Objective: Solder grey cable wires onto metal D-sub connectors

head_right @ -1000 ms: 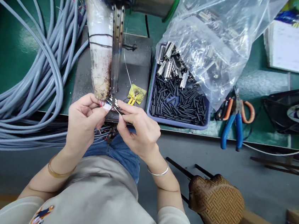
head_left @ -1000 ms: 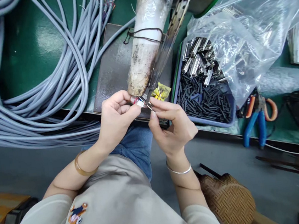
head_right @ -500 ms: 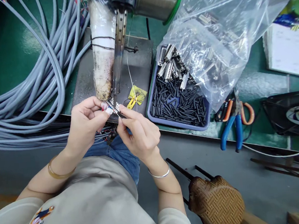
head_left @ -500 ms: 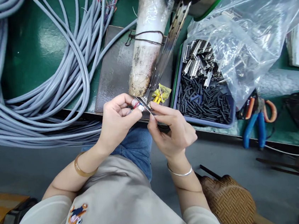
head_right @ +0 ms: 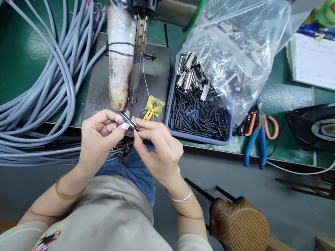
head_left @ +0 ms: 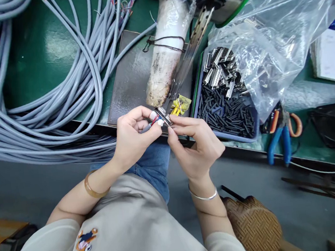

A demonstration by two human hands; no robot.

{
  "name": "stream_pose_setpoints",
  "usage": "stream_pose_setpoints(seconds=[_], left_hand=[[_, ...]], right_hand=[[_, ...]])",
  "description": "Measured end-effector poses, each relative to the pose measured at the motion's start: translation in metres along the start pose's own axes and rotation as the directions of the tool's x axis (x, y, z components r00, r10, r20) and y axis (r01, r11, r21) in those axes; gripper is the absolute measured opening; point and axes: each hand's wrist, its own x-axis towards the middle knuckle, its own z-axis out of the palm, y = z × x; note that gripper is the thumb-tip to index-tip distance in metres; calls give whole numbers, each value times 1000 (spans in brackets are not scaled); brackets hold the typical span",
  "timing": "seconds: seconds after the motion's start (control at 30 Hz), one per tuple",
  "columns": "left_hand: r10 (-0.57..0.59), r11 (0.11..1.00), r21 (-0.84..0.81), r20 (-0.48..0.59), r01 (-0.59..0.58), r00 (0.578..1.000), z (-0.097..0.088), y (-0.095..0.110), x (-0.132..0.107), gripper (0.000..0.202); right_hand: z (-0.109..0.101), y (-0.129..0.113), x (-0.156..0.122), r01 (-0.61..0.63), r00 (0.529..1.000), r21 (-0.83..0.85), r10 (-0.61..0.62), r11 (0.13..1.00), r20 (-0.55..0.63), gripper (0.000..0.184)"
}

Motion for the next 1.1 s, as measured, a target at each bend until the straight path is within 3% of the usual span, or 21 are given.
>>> stream_pose_setpoints(seconds=[0.33,0.67,1.1], left_hand=[[5,1000,27,31,-6,1000,-4,-4,-3,12],[48,999,8,-87,-48,995,4,-6,-4,11],[92,996,-2,-111,-93,990,11,-7,1,10]], right_hand=[[-3,1,-1,-14,999,7,14,1000,29,17],[3,0,-5,56,998,-47,-56,997,4,19],[6,6,0,44,999,-46,-45,998,-25,18]])
